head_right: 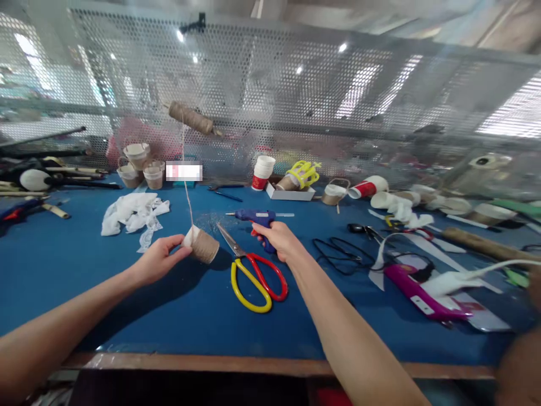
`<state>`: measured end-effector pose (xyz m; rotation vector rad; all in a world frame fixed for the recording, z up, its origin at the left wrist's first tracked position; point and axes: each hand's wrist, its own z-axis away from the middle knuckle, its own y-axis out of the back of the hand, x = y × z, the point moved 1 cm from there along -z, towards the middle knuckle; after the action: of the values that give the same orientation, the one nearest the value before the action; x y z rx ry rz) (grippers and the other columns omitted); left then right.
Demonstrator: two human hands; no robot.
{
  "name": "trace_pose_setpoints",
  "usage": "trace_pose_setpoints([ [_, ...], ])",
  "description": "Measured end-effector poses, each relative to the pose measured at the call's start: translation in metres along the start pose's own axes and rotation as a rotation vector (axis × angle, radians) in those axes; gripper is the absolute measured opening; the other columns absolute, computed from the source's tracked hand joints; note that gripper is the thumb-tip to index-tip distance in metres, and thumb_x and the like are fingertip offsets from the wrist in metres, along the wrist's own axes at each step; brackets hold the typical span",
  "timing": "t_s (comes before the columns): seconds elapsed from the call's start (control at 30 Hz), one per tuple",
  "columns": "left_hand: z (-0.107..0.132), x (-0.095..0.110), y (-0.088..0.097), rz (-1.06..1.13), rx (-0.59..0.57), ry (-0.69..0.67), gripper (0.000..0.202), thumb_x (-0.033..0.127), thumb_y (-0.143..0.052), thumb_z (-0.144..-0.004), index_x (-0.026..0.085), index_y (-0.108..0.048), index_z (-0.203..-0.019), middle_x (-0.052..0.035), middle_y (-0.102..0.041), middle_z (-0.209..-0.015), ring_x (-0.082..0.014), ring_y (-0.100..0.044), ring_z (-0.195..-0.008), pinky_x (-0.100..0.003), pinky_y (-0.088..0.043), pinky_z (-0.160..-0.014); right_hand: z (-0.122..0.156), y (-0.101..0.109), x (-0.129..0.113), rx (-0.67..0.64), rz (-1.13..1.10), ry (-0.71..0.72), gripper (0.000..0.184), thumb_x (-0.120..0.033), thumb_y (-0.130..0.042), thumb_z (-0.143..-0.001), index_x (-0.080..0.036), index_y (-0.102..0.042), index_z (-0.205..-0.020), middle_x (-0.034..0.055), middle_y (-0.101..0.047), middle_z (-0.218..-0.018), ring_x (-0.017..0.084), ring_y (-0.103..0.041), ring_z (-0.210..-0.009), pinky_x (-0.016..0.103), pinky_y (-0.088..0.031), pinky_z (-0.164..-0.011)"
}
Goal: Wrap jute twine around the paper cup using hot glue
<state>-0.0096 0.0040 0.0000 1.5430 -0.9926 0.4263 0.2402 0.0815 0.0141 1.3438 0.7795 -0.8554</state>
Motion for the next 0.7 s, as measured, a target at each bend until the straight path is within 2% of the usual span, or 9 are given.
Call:
trace_pose_setpoints([
  [0.13, 0.000, 0.000, 0.000, -0.015, 0.008, -0.003, 0.023, 0.029, -0.041, -0.079, 0.014, -0.049, -0.065, 0.0036, -0.041, -0.058, -0.0111, -0.037, -0.056, -0.022, -0.033, -0.056, -0.012, -0.004, 0.007, 0.064, 0.202, -0.011, 0.033, -0.032, -0.045, -0.081, -0.014, -0.054, -0.055, 0.0062, -0.059, -0.057, 0.009, -0.049, -0.045, 0.021, -0.039, -0.049],
  [0.23, 0.000, 0.002, -0.001, -0.020, 0.000, -0.004, 0.024, 0.030, -0.040, -0.080, 0.013, -0.049, -0.065, 0.0031, -0.042, -0.059, -0.0114, -0.038, -0.057, -0.022, -0.034, -0.056, -0.017, -0.004, 0.007, 0.119, 0.363, -0.040, 0.035, -0.034, -0.045, -0.081, -0.014, -0.053, -0.053, 0.0077, -0.057, -0.051, 0.014, -0.054, -0.046, 0.025, -0.041, -0.051],
  [0.33, 0.002, 0.005, -0.001, -0.022, -0.012, -0.008, 0.025, 0.031, -0.040, -0.080, 0.013, -0.050, -0.066, 0.0020, -0.045, -0.060, -0.0124, -0.041, -0.060, -0.023, -0.036, -0.057, -0.014, -0.003, -0.001, 0.172, 0.500, -0.006, 0.029, -0.030, -0.050, -0.079, -0.012, -0.057, -0.057, 0.0143, -0.062, -0.060, 0.024, -0.061, -0.070, 0.032, -0.043, -0.067],
  [0.4, 0.004, 0.009, -0.002, -0.011, -0.034, -0.013, 0.025, 0.032, -0.041, -0.080, 0.013, -0.052, -0.068, 0.0007, -0.049, -0.063, -0.0133, -0.043, -0.062, -0.023, -0.037, -0.059, -0.005, -0.006, -0.011, 0.188, 0.552, 0.069, 0.025, -0.029, -0.051, -0.079, -0.011, -0.061, -0.064, 0.0187, -0.064, -0.079, 0.029, -0.057, -0.091, 0.036, -0.039, -0.078],
  [0.43, 0.006, 0.010, -0.003, 0.001, -0.052, -0.018, 0.025, 0.032, -0.041, -0.080, 0.013, -0.053, -0.069, -0.0003, -0.052, -0.065, -0.0138, -0.045, -0.064, -0.024, -0.038, -0.061, 0.000, -0.008, -0.016, 0.173, 0.559, 0.118, 0.026, -0.031, -0.050, -0.079, -0.011, -0.062, -0.068, 0.0182, -0.064, -0.087, 0.030, -0.054, -0.097, 0.037, -0.037, -0.081],
  [0.53, 0.010, 0.015, -0.004, 0.045, -0.115, -0.036, 0.025, 0.031, -0.042, -0.081, 0.011, -0.056, -0.076, -0.0045, -0.058, -0.074, -0.0160, -0.050, -0.070, -0.027, -0.041, -0.068, 0.018, -0.022, -0.035, 0.027, 0.516, 0.248, 0.036, -0.046, -0.046, -0.080, -0.016, -0.066, -0.074, 0.0086, -0.066, -0.088, 0.023, -0.056, -0.093, 0.030, -0.039, -0.080],
  [0.6, 0.013, 0.018, -0.005, 0.060, -0.149, -0.055, 0.026, 0.031, -0.042, -0.082, 0.010, -0.057, -0.079, -0.0067, -0.060, -0.078, -0.0169, -0.051, -0.072, -0.028, -0.041, -0.069, 0.028, -0.035, -0.047, -0.095, 0.445, 0.322, 0.041, -0.050, -0.040, -0.082, -0.018, -0.066, -0.084, 0.0038, -0.067, -0.090, 0.018, -0.058, -0.088, 0.026, -0.042, -0.077],
  [0.67, 0.015, 0.020, -0.006, 0.070, -0.175, -0.076, 0.025, 0.030, -0.043, -0.082, 0.010, -0.058, -0.082, -0.0076, -0.061, -0.080, -0.0171, -0.052, -0.073, -0.029, -0.042, -0.071, 0.036, -0.048, -0.059, -0.367, 0.203, 0.462, 0.042, -0.047, -0.037, -0.084, -0.016, -0.064, -0.094, 0.0053, -0.065, -0.097, 0.016, -0.056, -0.090, 0.026, -0.042, -0.078],
  [0.7, 0.016, 0.020, -0.006, 0.074, -0.187, -0.082, 0.024, 0.029, -0.043, -0.082, 0.010, -0.058, -0.083, -0.0074, -0.061, -0.081, -0.0171, -0.052, -0.074, -0.029, -0.042, -0.072, 0.038, -0.053, -0.064, -0.462, 0.121, 0.490, 0.040, -0.046, -0.038, -0.084, -0.015, -0.063, -0.094, 0.0058, -0.065, -0.098, 0.016, -0.056, -0.089, 0.026, -0.042, -0.078],
])
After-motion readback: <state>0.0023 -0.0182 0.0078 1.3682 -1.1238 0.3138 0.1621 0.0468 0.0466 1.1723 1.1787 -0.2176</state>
